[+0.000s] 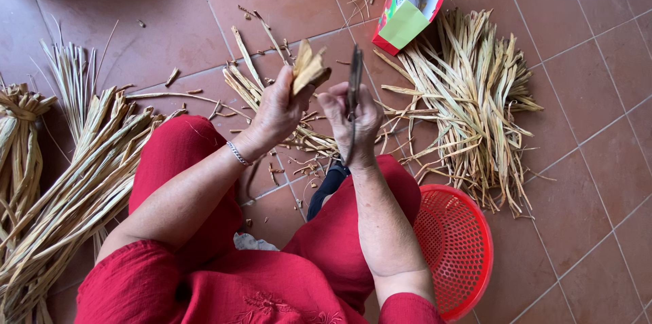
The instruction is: The person sits on a low stool and uses shears to trim the ends of dried plant stalks. They repeatedly pick up stalks, cut the ends, and place the trimmed pieces aside on the tiled floor.
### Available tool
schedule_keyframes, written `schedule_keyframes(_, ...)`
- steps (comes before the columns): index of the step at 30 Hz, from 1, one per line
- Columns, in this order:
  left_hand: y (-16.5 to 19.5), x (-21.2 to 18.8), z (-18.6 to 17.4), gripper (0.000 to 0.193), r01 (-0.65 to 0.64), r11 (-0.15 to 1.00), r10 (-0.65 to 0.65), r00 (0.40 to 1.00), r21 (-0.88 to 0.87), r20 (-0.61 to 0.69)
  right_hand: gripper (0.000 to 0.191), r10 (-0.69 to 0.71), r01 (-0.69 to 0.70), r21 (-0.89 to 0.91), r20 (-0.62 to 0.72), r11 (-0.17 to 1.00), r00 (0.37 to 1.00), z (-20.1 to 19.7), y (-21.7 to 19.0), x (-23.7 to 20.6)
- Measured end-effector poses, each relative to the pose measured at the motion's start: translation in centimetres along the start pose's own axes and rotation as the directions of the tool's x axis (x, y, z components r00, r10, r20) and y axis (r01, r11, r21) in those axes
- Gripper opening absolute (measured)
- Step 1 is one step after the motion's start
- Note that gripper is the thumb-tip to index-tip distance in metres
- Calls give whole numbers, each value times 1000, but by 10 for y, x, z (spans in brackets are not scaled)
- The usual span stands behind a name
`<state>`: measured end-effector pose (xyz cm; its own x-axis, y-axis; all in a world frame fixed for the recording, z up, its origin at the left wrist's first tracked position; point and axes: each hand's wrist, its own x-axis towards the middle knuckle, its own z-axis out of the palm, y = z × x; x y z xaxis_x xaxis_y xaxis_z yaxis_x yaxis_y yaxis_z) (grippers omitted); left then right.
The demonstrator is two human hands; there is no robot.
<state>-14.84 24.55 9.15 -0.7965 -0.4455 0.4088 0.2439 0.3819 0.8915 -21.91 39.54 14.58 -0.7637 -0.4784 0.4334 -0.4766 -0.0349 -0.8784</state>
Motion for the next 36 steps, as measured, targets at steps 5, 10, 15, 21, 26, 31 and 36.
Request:
schedule_keyframes(5,10,-5,6,38,-8,994,-2,996,106,90,16,20,-23,-39,-62,999,998,4,6,1)
schedule_keyframes(10,15,1,-5,47,279,831,-153,946,-481,286,9,76,-71,64,-75,995,994,-4,6,5)
schedule_keyframes(15,11,5,-12,34,518,684,-414,855,-513,312,11,233,-226,201,-10,953,973,-2,12,6)
schedule_keyframes(21,-1,8,-12,26,438,626,-425,885,-645,189,53,370,-389,88,174,917,912,3,21,6)
schedule_keyframes(26,-2,9,-13,23,377,673,-369,917,-636,154,66,368,-349,-118,243,930,897,7,17,3)
schedule_keyframes(31,4,7,-16,21,465,650,-413,880,-601,234,64,288,-233,-265,193,936,938,7,12,4)
schedule_keyframes(36,6,9,-16,22,456,681,-411,886,-573,217,62,195,-140,-354,126,925,973,9,11,-4)
